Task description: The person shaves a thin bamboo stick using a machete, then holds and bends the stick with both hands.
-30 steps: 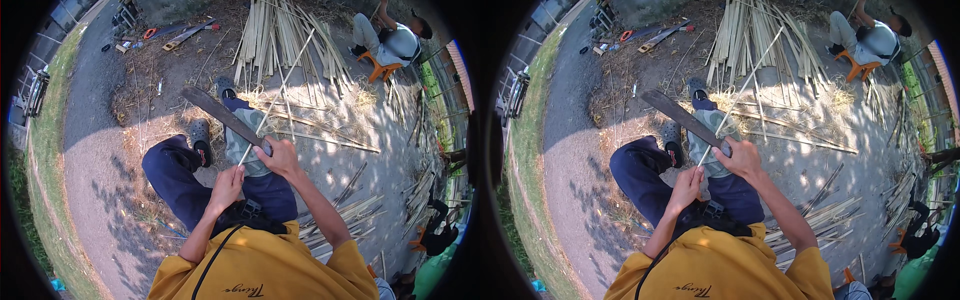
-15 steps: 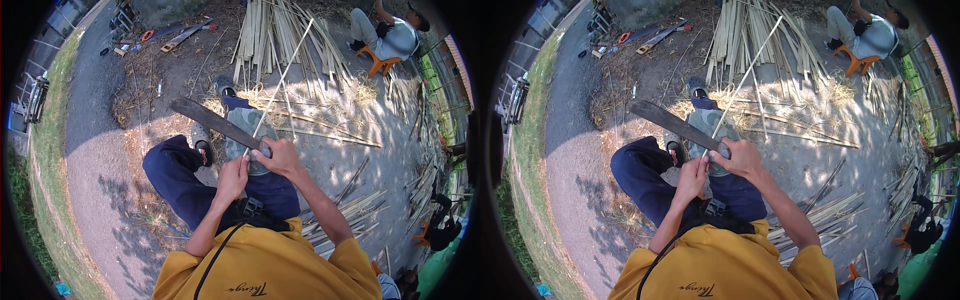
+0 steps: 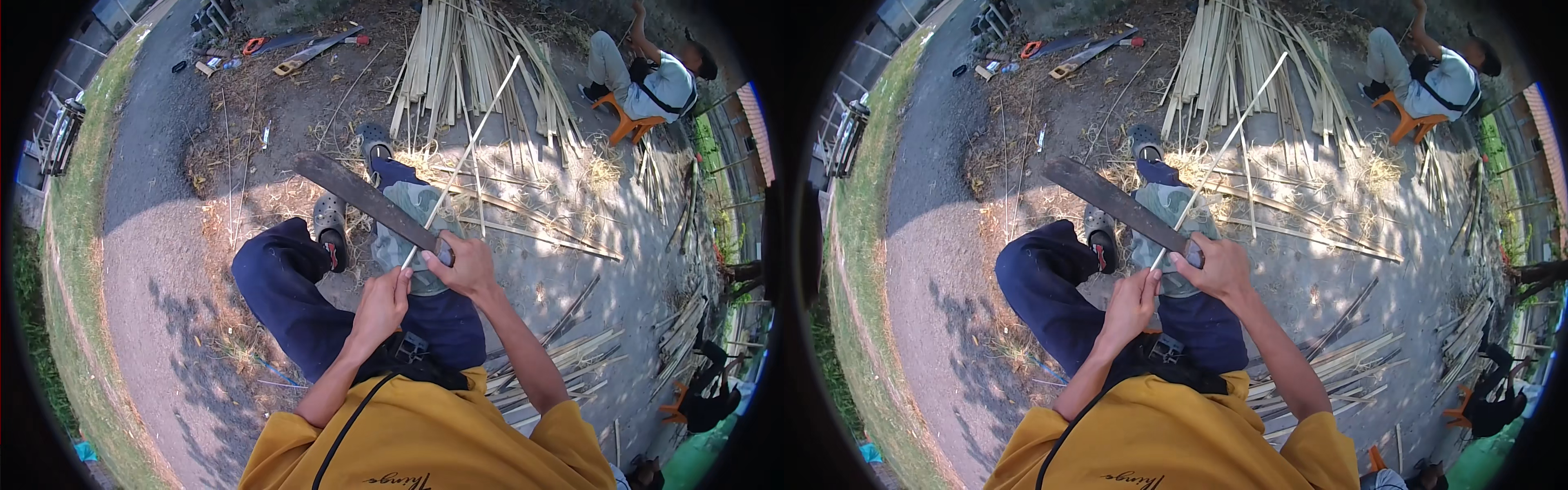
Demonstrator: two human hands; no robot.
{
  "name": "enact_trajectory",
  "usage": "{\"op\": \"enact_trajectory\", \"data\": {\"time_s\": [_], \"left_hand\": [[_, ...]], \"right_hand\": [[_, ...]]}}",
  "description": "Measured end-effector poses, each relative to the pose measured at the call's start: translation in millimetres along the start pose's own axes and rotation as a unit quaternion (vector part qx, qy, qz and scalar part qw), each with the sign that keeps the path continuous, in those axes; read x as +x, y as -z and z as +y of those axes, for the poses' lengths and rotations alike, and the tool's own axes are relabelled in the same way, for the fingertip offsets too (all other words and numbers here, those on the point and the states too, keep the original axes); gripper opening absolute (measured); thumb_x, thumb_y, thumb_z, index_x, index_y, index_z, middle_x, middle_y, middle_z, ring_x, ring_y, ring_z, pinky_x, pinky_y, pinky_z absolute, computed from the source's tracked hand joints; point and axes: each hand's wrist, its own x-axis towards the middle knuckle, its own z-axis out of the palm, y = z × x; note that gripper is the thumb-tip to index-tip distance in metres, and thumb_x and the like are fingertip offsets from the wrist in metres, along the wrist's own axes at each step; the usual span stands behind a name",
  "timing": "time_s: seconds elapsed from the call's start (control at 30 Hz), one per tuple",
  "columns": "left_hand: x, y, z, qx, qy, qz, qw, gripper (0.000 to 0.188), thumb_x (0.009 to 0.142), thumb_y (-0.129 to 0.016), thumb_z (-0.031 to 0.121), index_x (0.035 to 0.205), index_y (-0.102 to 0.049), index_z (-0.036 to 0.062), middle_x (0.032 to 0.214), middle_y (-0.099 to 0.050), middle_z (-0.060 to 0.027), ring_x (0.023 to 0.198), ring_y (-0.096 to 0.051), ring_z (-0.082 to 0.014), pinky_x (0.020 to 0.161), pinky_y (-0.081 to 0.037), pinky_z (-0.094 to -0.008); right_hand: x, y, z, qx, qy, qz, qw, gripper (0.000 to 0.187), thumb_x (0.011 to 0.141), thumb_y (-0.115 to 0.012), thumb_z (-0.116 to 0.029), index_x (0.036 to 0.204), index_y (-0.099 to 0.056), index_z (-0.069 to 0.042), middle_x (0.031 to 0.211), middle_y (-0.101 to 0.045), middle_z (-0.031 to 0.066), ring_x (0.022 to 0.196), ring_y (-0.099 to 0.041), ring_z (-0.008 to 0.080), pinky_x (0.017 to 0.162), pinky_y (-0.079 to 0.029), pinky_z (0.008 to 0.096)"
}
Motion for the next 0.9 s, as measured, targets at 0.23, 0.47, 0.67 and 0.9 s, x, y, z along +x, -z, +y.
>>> {"op": "enact_trajectory", "data": {"time_s": [0.23,0.47,0.67,0.9], "left_hand": [[-19,7,0,0.026,0.031,-0.033,0.999,0.036,0.112,-0.053,0.023,0.087,-0.061,-0.0020,0.066,-0.060,-0.0225,0.063,-0.063,-0.0434,0.062,-0.046,-0.0496],[-9,9,1,0.155,0.001,-0.003,0.988,0.027,0.109,-0.056,0.020,0.092,-0.062,0.0002,0.067,-0.061,-0.0286,0.069,-0.063,-0.0527,0.062,-0.047,-0.0602],[-10,6,-8,0.149,-0.001,0.013,0.989,0.030,0.110,-0.055,0.019,0.090,-0.063,-0.0014,0.066,-0.061,-0.0271,0.067,-0.064,-0.0510,0.061,-0.048,-0.0571],[-18,9,-2,0.077,0.022,0.018,0.997,0.033,0.110,-0.055,0.019,0.088,-0.062,-0.0036,0.070,-0.064,-0.0255,0.069,-0.065,-0.0495,0.063,-0.048,-0.0546]], "right_hand": [[-11,-3,2,0.026,-0.029,0.050,0.998,0.046,0.091,-0.071,-0.052,0.091,-0.072,-0.006,0.059,-0.063,0.0158,0.060,-0.068,0.0410,0.058,-0.052,0.0487],[-7,3,-1,-0.020,0.031,-0.007,0.999,0.047,0.091,-0.071,-0.052,0.092,-0.073,-0.006,0.060,-0.063,0.0165,0.062,-0.069,0.0415,0.061,-0.053,0.0505],[-3,-6,-3,0.026,-0.049,0.043,0.998,0.047,0.092,-0.070,-0.052,0.090,-0.071,-0.005,0.060,-0.063,0.0169,0.062,-0.068,0.0412,0.060,-0.052,0.0499],[-4,-3,1,0.025,-0.021,0.021,0.999,0.047,0.092,-0.070,-0.052,0.089,-0.070,-0.006,0.059,-0.063,0.0163,0.062,-0.069,0.0410,0.060,-0.053,0.0493]]}}
